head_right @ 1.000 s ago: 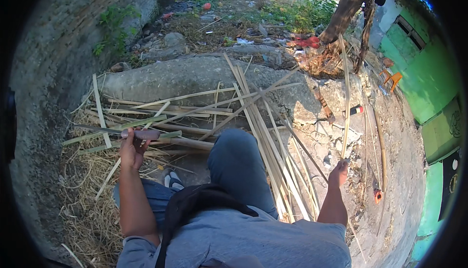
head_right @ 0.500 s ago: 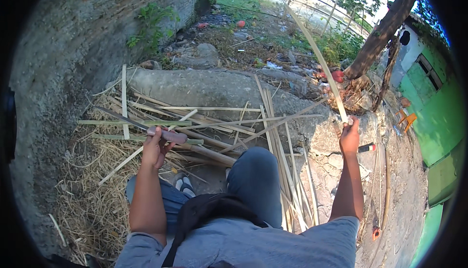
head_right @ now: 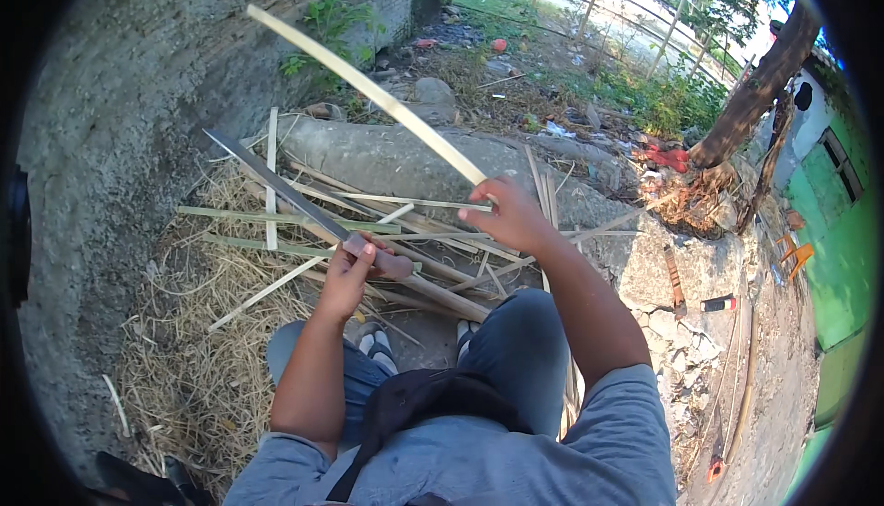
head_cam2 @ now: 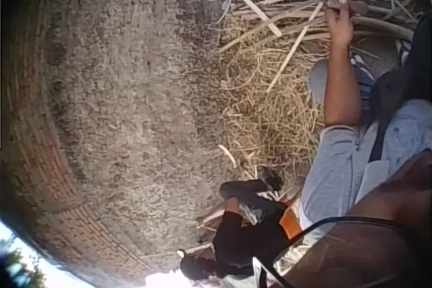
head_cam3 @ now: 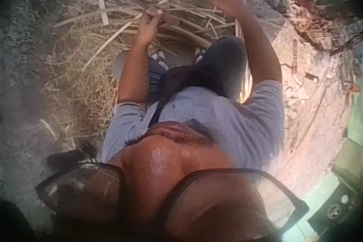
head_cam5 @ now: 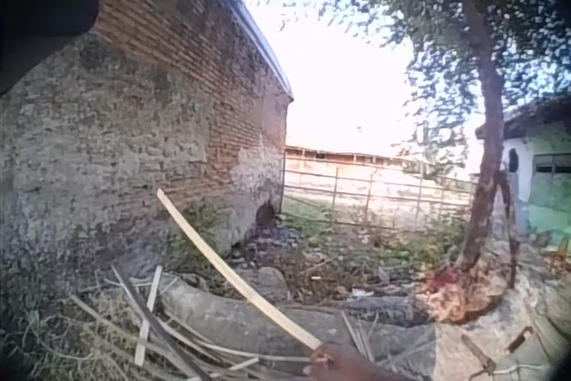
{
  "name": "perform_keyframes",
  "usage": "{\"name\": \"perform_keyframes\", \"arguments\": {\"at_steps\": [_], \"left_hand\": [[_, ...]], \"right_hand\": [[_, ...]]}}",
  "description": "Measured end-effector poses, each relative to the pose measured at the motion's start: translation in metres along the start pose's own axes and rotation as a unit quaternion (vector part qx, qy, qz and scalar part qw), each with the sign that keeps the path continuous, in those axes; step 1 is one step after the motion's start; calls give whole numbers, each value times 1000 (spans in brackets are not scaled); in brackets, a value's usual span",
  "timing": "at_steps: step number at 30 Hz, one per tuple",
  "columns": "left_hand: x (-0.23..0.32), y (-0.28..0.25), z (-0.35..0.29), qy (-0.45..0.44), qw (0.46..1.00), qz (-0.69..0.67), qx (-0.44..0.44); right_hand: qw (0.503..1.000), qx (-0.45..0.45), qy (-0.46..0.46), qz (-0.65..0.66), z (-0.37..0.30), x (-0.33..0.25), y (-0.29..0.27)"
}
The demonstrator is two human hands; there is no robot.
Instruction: The person shaves and smooths bamboo strips using a large knife, holding each strip in one hand and scraping along its length with the blade.
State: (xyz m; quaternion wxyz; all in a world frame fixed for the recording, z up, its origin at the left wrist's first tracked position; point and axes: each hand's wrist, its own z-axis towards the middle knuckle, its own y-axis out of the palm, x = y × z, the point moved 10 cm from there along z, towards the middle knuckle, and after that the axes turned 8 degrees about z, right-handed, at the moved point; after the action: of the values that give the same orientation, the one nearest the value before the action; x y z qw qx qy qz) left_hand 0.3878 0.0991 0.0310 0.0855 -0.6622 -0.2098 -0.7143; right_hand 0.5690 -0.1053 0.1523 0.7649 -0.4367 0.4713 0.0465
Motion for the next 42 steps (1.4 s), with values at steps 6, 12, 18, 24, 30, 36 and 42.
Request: {"name": "perform_keyframes", "arguments": {"at_steps": [6,12,18,24,30,36,42], "left_hand": [[0,10,4,19,999,-23,-18],[-3,4,7,48,996,75,3],[8,-1,7,135,958,245,70],[54,14,-1,114,914,383,71],[48,5,-3,96,899,416,98],[9,12,4,42,938,341,52],[-9,67,-2,75,915,378,-120]], "right_hand": [[986,-163,-36,-1,0,-34,122],[975,-202,-69,-52,7,-54,164],[989,-142,-18,-25,5,-31,185],[991,-48,-55,115,3,-32,170],[996,-27,-1,88,3,-17,148],[959,103,-39,259,10,-10,119],[911,123,-17,393,9,-16,107]]}}
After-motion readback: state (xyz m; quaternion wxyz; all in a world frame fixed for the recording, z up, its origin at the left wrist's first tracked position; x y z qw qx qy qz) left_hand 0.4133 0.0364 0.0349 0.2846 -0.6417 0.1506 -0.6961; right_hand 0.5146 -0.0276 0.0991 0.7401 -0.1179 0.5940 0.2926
